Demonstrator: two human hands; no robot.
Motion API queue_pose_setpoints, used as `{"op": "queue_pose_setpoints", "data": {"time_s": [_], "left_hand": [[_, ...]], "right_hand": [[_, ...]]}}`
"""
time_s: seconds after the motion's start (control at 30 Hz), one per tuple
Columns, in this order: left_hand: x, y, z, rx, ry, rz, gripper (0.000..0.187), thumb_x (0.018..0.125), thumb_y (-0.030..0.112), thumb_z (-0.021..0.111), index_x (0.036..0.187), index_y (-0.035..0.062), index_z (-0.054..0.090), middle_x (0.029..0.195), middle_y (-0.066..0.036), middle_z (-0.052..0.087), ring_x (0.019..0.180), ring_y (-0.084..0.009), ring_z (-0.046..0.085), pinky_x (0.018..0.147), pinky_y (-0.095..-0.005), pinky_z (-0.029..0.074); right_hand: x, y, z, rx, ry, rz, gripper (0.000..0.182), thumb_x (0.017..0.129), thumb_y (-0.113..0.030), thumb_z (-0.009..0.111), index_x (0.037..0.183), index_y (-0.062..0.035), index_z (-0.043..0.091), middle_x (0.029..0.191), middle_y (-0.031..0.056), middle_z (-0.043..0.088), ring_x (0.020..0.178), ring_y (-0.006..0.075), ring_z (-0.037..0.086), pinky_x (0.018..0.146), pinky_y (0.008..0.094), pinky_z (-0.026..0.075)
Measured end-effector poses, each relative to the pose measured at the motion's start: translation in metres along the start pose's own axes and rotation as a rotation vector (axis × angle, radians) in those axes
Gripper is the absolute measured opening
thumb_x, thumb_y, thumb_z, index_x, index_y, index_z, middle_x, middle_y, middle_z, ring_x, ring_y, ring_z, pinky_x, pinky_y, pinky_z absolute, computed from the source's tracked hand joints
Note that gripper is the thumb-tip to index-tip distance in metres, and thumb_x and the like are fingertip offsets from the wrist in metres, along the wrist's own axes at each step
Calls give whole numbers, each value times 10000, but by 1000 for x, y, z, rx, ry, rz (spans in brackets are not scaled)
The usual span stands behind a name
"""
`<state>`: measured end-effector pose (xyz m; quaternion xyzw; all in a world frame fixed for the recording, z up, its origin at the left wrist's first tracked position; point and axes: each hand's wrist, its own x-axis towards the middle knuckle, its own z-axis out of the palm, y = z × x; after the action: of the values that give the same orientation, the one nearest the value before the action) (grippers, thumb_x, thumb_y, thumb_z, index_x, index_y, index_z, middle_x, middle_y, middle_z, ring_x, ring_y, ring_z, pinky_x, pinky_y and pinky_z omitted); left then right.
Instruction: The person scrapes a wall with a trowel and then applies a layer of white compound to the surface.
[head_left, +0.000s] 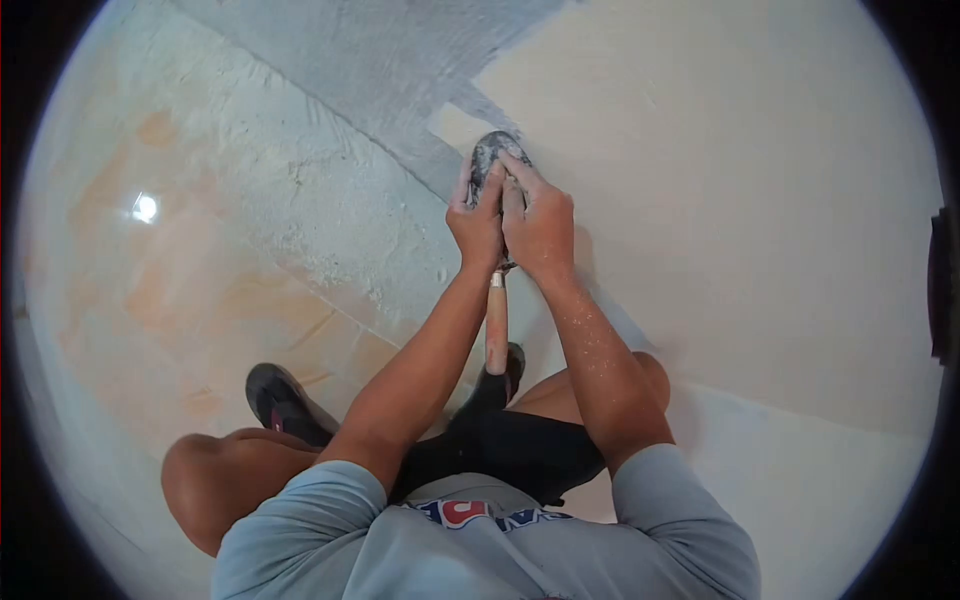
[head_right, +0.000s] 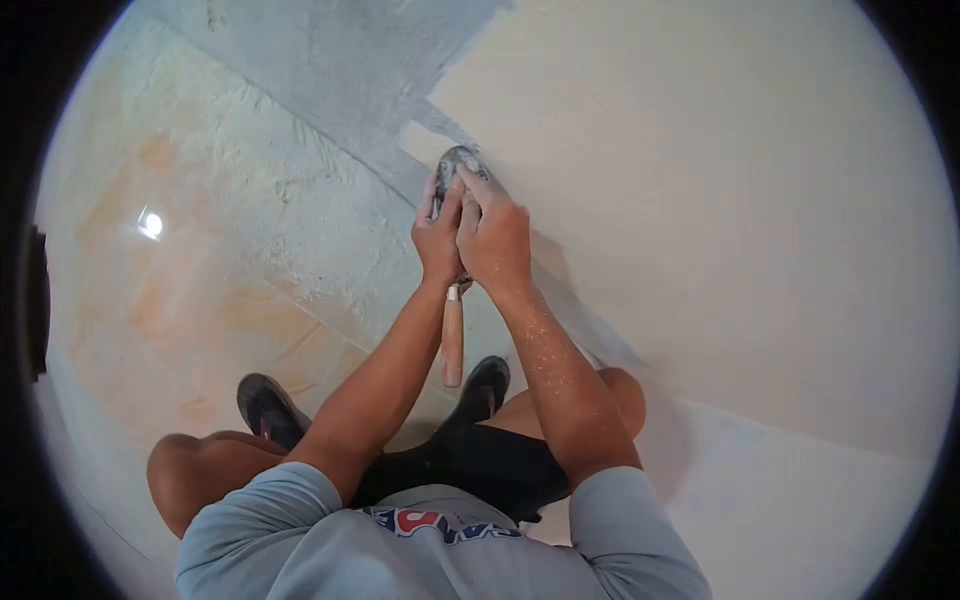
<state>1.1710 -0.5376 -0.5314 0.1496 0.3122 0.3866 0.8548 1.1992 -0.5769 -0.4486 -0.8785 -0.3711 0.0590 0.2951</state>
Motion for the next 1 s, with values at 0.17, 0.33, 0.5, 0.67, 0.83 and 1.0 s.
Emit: {"op": "queue_pose_setpoints", "data": {"time_s": [0.17, 0.33, 0.5, 0.67, 0.83, 1.0], "left_hand": [[1, -21, -5, 102, 33, 44, 683, 961, 279, 754, 1468, -91, 486, 1170, -115, 702, 958, -121, 634, 868, -262, 523], [-5, -23, -1, -5, 2, -11, 669, 997, 289, 710, 1511, -49, 447, 1238, -116, 662, 1012, -124, 617, 863, -269, 525], [-23, -7, 3, 56, -65, -23, 593, 1065, 395, 569, 1482, -8, 448, 1266, -97, 609, 1069, -146, 582, 936, -292, 489], [-32, -9, 9, 174, 30, 6, 654, 1026, 312, 667, 1494, -77, 426, 1274, -164, 646, 1063, -176, 623, 900, -295, 520], [-44, -13, 19, 370, -20, 158, 754, 991, 323, 716, 1523, -84, 371, 1438, -217, 518, 1187, -244, 567, 948, -347, 514], [-38, -6, 25, 150, -190, -23, 802, 995, 236, 719, 1596, -55, 273, 1471, -214, 516, 1249, -207, 547, 1050, -316, 452]], "right_hand": [[-7, -6, -7, 93, 36, -50, 497, 946, -59, 567, 1442, -23, 541, 1354, 254, 628, 1254, 410, 615, 1058, 416, 480], [-24, -4, -12, 227, 82, -23, 579, 887, -136, 665, 1433, -2, 529, 1309, 256, 645, 1227, 370, 644, 1033, 423, 488], [-43, 15, -13, 269, -56, 97, 383, 928, -211, 636, 1254, -11, 647, 1085, 264, 697, 1018, 458, 669, 874, 462, 538], [-44, 11, -28, 62, -17, 37, 362, 981, -239, 583, 1247, -3, 648, 1022, 281, 698, 996, 481, 661, 886, 502, 528], [-30, 21, -51, 131, -26, 124, 366, 970, -226, 615, 1235, 23, 656, 1061, 251, 724, 1036, 405, 710, 894, 428, 528], [-29, 24, -53, 121, -33, 133, 413, 965, -195, 608, 1317, 21, 613, 1110, 250, 722, 1073, 388, 710, 953, 407, 516]]}}
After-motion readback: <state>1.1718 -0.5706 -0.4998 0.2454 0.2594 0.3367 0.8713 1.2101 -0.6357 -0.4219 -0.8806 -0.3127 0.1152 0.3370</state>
